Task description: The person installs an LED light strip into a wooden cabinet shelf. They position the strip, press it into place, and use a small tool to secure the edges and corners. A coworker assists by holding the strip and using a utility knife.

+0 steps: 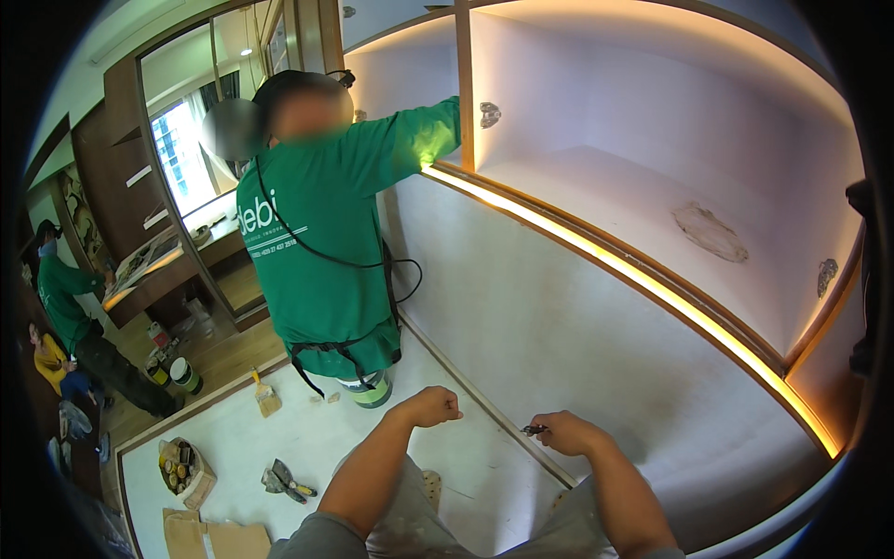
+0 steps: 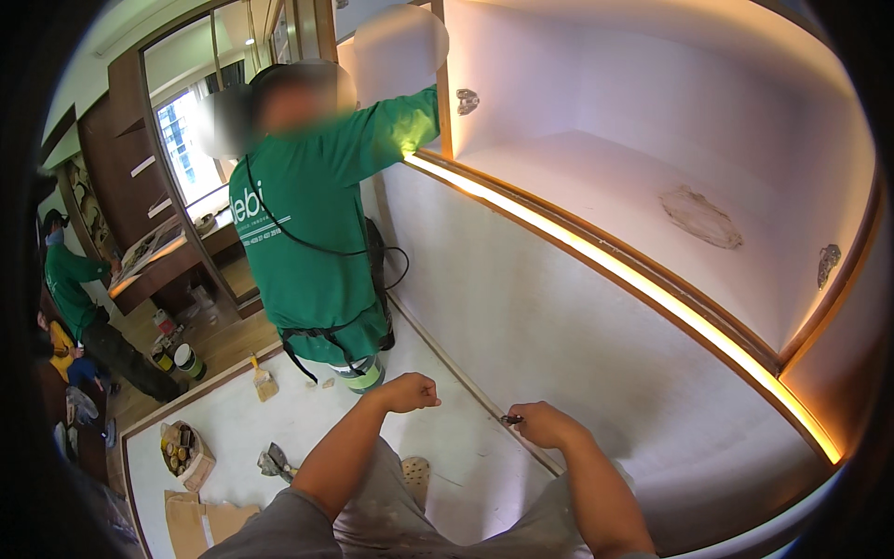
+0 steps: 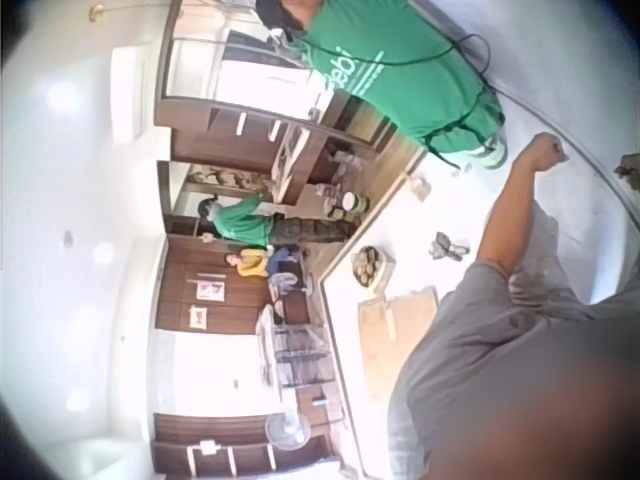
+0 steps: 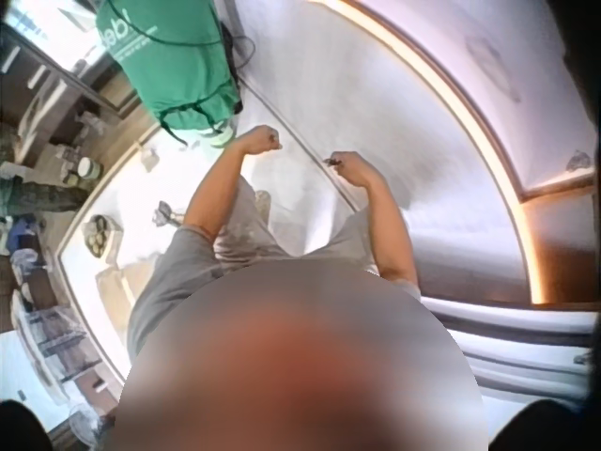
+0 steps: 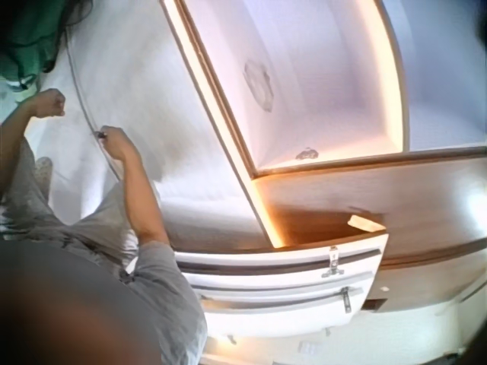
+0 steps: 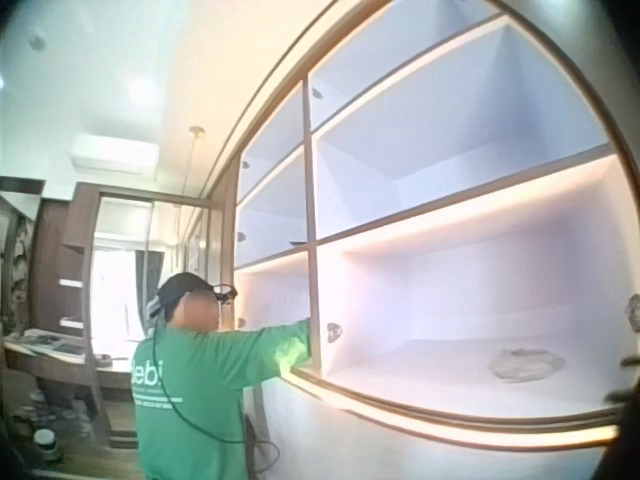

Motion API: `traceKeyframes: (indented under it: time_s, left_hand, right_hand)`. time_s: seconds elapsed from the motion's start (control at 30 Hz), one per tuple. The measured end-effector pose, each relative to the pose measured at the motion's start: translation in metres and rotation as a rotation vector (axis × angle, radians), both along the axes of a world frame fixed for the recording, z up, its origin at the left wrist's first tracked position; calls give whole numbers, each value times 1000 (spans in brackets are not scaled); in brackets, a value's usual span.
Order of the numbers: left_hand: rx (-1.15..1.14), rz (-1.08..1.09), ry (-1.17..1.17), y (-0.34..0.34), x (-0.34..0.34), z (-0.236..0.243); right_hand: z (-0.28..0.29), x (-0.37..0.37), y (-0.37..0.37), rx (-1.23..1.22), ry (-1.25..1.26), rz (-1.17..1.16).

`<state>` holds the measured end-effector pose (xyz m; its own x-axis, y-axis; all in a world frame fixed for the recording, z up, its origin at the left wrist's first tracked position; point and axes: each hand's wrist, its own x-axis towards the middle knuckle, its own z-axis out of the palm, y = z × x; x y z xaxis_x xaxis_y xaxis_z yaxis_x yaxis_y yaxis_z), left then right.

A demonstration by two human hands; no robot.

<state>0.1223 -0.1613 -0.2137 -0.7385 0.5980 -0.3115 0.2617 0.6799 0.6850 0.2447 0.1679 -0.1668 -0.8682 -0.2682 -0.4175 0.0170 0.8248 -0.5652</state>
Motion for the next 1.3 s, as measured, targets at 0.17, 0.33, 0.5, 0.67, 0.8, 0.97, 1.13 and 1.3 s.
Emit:
traceKeyframes:
  time_s: [0.17, 0.33, 0.5, 0.67, 0.8, 0.97, 1.13, 1.3]
  left_hand:
    - [-46, -94, 162, -1, -5, -12]
    - [29, -18, 166, 4, -5, -23]
    - [42, -1, 155, 14, -6, -24]
    - [38, 4, 129, 18, -6, -21]
    - [34, 7, 124, 18, -5, -18]
    - [30, 16, 124, 19, -4, -14]
    - [24, 33, 101, 19, -4, -12]
    - [27, 34, 80, 19, -4, -13]
  right_hand:
    - [-8, 1, 3, -65, 81, 4]
    - [1, 1, 5, -52, 57, -13]
    - [2, 0, 2, -91, 55, -5]
    - [-2, -2, 2, -128, 37, -11]
    - [-5, -4, 4, -113, 36, 10]
    - [-4, -5, 4, -123, 25, 7]
    - [-3, -6, 5, -83, 10, 6]
    - [-8, -6, 8, -97, 22, -4]
